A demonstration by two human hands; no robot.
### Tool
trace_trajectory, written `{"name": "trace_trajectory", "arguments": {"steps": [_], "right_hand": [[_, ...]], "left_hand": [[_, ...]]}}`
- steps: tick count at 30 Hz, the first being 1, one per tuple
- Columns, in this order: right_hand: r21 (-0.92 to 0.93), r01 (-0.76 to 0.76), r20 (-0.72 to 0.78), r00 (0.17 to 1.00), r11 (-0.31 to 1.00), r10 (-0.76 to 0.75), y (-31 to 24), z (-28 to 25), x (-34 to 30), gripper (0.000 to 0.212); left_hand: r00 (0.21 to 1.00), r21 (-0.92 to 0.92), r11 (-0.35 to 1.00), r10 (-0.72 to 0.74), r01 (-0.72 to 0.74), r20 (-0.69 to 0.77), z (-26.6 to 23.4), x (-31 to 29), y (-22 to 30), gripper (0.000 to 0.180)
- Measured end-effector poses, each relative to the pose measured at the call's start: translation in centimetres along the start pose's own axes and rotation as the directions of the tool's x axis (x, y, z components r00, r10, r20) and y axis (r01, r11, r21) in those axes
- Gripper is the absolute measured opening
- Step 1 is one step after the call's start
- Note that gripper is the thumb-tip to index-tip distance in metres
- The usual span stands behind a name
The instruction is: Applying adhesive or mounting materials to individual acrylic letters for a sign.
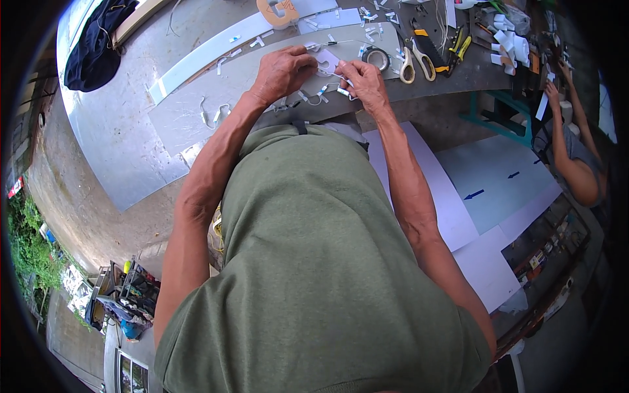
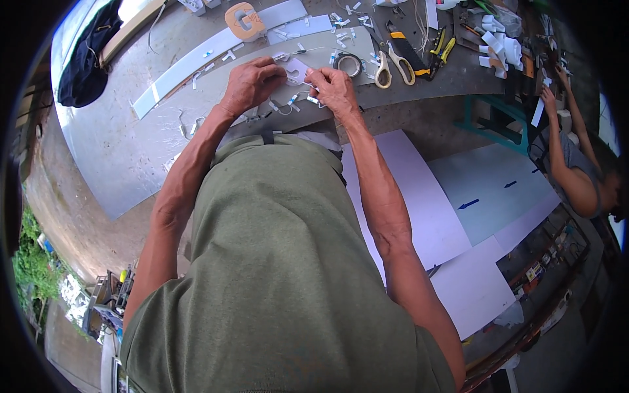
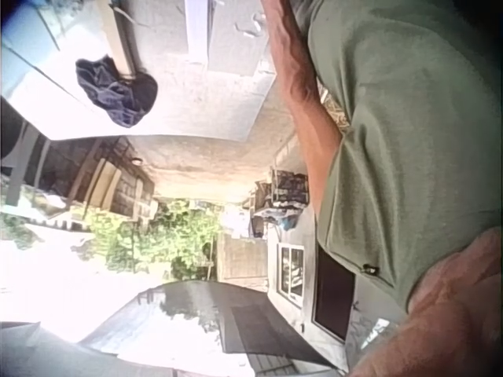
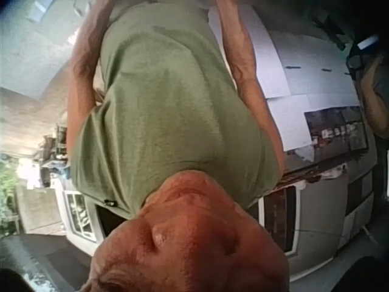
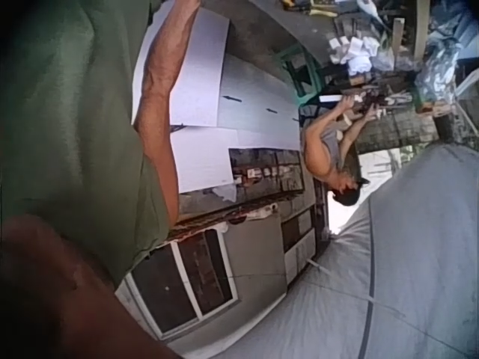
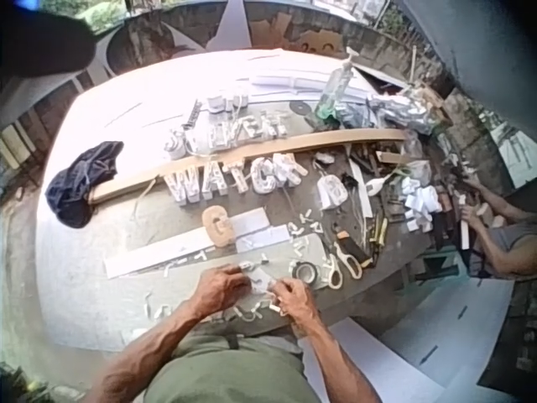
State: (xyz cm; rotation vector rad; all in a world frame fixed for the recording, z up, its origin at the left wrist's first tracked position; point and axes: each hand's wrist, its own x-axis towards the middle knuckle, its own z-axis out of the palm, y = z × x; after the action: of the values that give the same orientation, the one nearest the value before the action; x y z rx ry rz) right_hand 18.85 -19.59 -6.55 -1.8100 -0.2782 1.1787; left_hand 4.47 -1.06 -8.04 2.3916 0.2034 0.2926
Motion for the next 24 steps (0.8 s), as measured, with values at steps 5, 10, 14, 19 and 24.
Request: {"name": "trace_trajectory", "arguments": {"steps": [5,10,14,19,24], "right_hand": [[-0.026,-0.007,-0.002,1.0,1.0,0.007,-0.2,0.0,-0.1,0.037],[-0.12,0.081,-0.015,0.996,0.99,-0.083,0.5,0.3,0.2,0.029],[-0.246,0.081,-0.075,0.992,0.966,-0.102,0.6,1.1,-0.2,0.023],[-0.253,0.071,-0.119,0.987,0.965,-0.104,0.4,1.8,-0.1,0.023],[-0.305,0.064,-0.154,0.981,0.95,-0.116,0.4,2.4,0.2,0.024]], "left_hand": [[1.0,0.005,1.0,-0.007,0.007,0.007,0.1,0.0,0.0,0.011],[1.0,0.004,1.0,-0.002,0.002,0.005,0.0,0.0,0.2,0.012],[1.0,0.005,1.0,-0.012,0.012,0.013,0.1,-0.1,0.1,0.012],[1.0,-0.037,0.999,-0.007,0.007,-0.013,0.2,-0.1,-0.2,0.01],[1.0,-0.05,0.999,-0.006,0.006,0.002,0.2,0.0,-0.3,0.01]]}}
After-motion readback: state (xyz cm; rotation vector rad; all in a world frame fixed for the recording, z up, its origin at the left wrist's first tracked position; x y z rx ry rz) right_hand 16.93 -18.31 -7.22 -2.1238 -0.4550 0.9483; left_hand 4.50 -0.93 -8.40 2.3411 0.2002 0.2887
